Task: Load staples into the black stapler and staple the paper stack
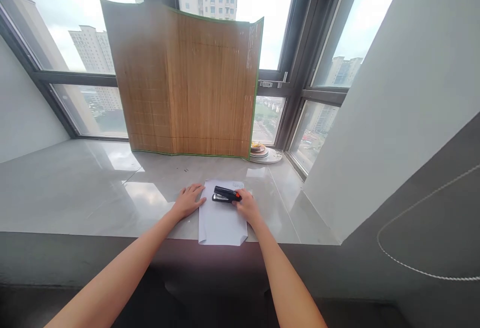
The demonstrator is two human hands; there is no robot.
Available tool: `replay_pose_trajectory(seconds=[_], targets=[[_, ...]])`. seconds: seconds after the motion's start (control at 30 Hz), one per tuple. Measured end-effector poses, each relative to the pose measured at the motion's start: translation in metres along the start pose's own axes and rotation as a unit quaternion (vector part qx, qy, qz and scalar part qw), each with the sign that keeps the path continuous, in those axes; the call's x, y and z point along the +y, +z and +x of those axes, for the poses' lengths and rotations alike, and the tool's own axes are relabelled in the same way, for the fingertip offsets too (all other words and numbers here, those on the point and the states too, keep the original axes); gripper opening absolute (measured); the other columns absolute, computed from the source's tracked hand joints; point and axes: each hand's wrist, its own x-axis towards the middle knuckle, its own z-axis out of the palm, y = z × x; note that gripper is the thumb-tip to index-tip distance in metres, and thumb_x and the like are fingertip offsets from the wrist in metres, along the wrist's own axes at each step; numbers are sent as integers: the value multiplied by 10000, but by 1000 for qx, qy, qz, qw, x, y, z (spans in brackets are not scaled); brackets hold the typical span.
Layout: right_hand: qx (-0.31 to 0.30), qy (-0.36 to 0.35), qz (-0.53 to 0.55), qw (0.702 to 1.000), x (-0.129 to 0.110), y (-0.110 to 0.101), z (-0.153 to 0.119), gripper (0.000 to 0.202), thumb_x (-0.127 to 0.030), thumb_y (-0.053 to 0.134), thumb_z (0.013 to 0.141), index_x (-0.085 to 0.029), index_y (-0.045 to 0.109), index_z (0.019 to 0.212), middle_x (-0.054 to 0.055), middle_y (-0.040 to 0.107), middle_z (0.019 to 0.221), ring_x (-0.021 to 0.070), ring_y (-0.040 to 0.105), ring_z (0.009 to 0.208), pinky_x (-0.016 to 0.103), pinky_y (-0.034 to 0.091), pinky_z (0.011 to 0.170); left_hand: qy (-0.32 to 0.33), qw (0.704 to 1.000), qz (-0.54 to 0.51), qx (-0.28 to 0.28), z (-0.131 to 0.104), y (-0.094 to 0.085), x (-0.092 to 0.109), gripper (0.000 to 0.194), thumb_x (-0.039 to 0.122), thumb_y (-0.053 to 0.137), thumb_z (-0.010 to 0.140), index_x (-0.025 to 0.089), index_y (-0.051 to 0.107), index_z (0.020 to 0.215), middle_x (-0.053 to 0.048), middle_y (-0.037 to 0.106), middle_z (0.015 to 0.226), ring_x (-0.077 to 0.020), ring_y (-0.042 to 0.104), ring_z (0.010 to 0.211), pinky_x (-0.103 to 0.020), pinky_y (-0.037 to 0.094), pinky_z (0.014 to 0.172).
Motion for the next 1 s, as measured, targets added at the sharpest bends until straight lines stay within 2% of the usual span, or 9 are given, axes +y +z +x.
replay_pose_trajectory(seconds=[0.17,0.27,0.4,0.5,0.57,0.67,0.77,0.9,1.0], targets=[[27,37,16,999,6,3,4,442,-185,676,868,-236,700,1306,81,743,1204,264,667,1165,411,487,1070,-5,1000,-1,-5,-1,-2,2,569,510,480,1029,287,539,1549,-103,482,1665,-331,397,1565,-631,213,1304],[47,16,-1,999,5,5,0,506,-183,654,884,-239,656,1387,80,724,1247,255,658,1199,408,496,1081,1,1000,1,-7,-2,-5,3,588,538,482,1024,284,539,1552,-112,477,1670,-339,391,1570,-630,217,1303],[102,-41,-101,989,-5,6,-9,568,-174,644,912,-251,602,1473,106,672,1295,290,626,1204,418,522,1026,13,999,-7,-31,-4,-9,1,702,661,482,999,300,490,1600,-106,403,1726,-354,309,1618,-638,187,1310],[120,-60,-188,973,-12,8,-14,522,-136,622,934,-236,640,1446,140,673,1251,317,632,1160,423,528,976,18,999,-11,-34,-4,-9,-2,786,707,550,948,302,478,1617,-109,390,1733,-371,300,1621,-634,179,1314],[130,-61,-207,968,-13,8,-16,440,-138,624,947,-231,691,1372,138,690,1213,311,646,1128,404,530,943,14,999,-14,-25,-3,-8,-3,791,710,569,935,298,496,1606,-112,413,1718,-372,330,1606,-627,192,1313],[160,-57,-194,966,-11,6,-15,247,-229,593,1016,-223,769,1189,113,719,1090,278,667,1062,353,519,880,11,1000,-20,-18,-2,-7,-3,783,705,577,934,282,516,1590,-116,431,1706,-367,345,1596,-627,200,1309],[176,-29,-148,973,-9,3,-14,319,-298,495,1079,-217,799,1135,87,740,988,230,690,945,299,479,791,11,999,-22,-20,-2,-7,-3,769,692,587,935,273,528,1577,-122,438,1701,-369,343,1597,-625,199,1309],[143,31,-97,985,-7,1,-11,343,-327,512,1051,-237,818,1176,35,717,762,190,666,716,278,415,697,12,999,-25,-18,-3,-7,-2,738,671,596,941,277,543,1563,-127,452,1693,-373,360,1586,-624,203,1308],[141,46,-93,985,-6,0,-11,387,-407,512,1046,-228,822,1194,32,682,689,199,645,664,285,402,670,12,999,-28,-15,-3,-7,-2,732,665,605,940,282,543,1561,-122,460,1688,-371,359,1588,-623,207,1306]])
